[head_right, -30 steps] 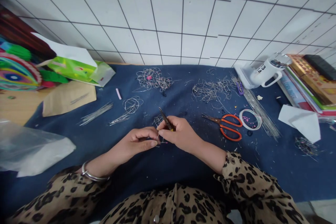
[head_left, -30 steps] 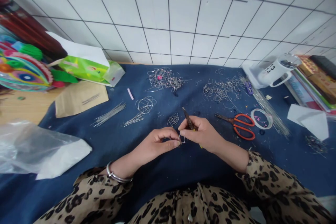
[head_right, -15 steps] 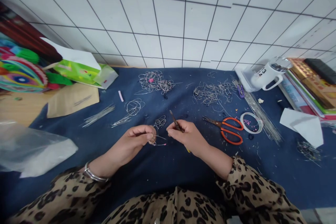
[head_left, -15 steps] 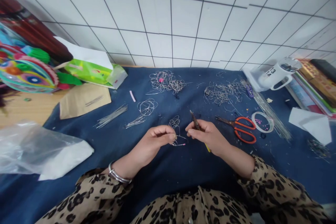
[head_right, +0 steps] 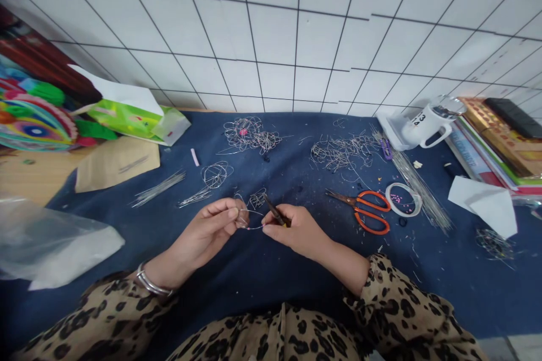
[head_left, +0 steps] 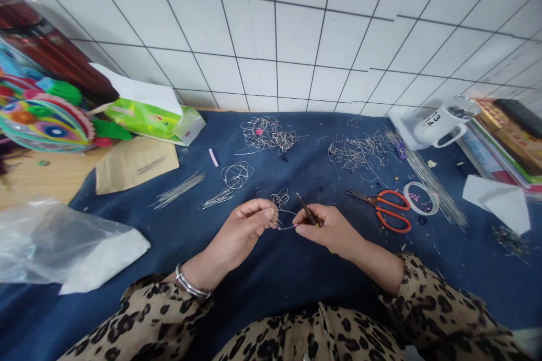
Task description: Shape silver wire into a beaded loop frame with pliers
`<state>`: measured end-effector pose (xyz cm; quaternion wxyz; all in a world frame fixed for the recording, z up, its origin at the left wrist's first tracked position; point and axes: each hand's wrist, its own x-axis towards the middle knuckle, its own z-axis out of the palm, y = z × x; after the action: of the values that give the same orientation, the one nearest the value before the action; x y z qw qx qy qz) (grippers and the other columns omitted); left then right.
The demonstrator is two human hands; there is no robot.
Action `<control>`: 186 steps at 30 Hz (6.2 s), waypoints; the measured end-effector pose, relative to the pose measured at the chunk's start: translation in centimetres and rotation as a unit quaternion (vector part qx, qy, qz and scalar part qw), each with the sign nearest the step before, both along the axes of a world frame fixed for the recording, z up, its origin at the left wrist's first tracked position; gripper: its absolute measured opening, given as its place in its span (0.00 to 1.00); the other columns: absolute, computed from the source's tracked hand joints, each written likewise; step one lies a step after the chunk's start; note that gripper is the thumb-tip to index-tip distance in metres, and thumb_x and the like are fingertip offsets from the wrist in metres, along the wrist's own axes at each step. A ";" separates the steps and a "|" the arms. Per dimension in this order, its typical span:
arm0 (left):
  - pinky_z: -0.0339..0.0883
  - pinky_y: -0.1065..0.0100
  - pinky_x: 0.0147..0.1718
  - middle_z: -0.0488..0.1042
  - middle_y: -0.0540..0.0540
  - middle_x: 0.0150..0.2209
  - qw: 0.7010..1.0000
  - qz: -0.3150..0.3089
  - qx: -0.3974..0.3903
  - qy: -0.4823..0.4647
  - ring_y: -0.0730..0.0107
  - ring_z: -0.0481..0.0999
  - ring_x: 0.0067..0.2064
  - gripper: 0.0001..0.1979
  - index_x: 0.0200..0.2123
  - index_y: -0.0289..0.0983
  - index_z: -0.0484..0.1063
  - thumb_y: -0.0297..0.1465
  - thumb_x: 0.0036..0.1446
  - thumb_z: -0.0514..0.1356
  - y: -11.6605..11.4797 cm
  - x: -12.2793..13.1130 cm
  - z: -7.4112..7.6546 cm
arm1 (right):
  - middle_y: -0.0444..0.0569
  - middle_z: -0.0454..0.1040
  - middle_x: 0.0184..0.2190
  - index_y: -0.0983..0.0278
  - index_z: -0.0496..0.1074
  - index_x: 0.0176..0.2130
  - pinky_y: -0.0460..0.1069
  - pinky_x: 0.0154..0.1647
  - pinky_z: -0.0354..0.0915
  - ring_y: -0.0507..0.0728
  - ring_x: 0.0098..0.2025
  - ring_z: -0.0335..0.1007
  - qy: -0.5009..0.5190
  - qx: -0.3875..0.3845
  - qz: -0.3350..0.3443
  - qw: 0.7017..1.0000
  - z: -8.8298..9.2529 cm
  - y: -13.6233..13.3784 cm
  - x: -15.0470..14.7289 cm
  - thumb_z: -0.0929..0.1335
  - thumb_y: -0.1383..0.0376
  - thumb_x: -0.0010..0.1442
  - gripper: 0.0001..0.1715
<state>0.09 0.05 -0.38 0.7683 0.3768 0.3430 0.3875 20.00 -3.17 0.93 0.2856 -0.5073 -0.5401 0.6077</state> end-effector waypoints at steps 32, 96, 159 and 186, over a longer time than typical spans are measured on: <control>0.56 0.71 0.30 0.65 0.49 0.27 0.964 -0.086 0.187 0.169 0.74 0.62 0.29 0.07 0.27 0.33 0.71 0.31 0.54 0.59 -0.3 0.2 0.3 | 0.40 0.63 0.23 0.64 0.67 0.29 0.44 0.30 0.56 0.48 0.27 0.57 -0.046 0.108 -0.031 0.993 1.5 -0.4 -0.2 0.65 0.65 0.53 0.04; 0.60 0.72 0.30 0.68 0.49 0.28 1.000 0.011 -0.013 0.015 0.76 0.66 0.29 0.05 0.30 0.33 0.70 0.29 0.54 0.59 -0.3 0.3 -0.7 | 0.41 0.62 0.24 0.64 0.68 0.30 0.44 0.30 0.57 0.48 0.27 0.58 -0.077 0.098 -0.006 0.992 0.5 -0.4 -0.5 0.65 0.66 0.53 0.03; 0.55 0.73 0.27 0.64 0.51 0.23 0.962 -0.086 0.179 0.186 0.74 0.61 0.26 0.10 0.25 0.35 0.69 0.33 0.55 0.57 -1.3 0.8 -0.2 | 0.39 0.61 0.26 0.62 0.65 0.36 0.44 0.29 0.58 0.47 0.26 0.57 -0.011 0.022 -0.036 0.999 0.0 -0.7 -1.6 0.67 0.65 0.51 0.09; 0.62 0.71 0.27 0.68 0.50 0.24 0.969 -0.116 0.121 0.183 0.73 0.67 0.27 0.11 0.30 0.34 0.67 0.37 0.58 0.53 -1.6 1.0 -0.4 | 0.38 0.60 0.23 0.64 0.66 0.30 0.43 0.26 0.54 0.47 0.25 0.54 -0.004 0.033 -0.075 0.997 0.2 -0.5 -1.5 0.66 0.67 0.52 0.03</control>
<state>1.11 -1.57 -0.79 0.6808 0.5687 0.3823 0.2588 18.48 -3.70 1.14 0.3452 -0.5387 -0.5217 0.5644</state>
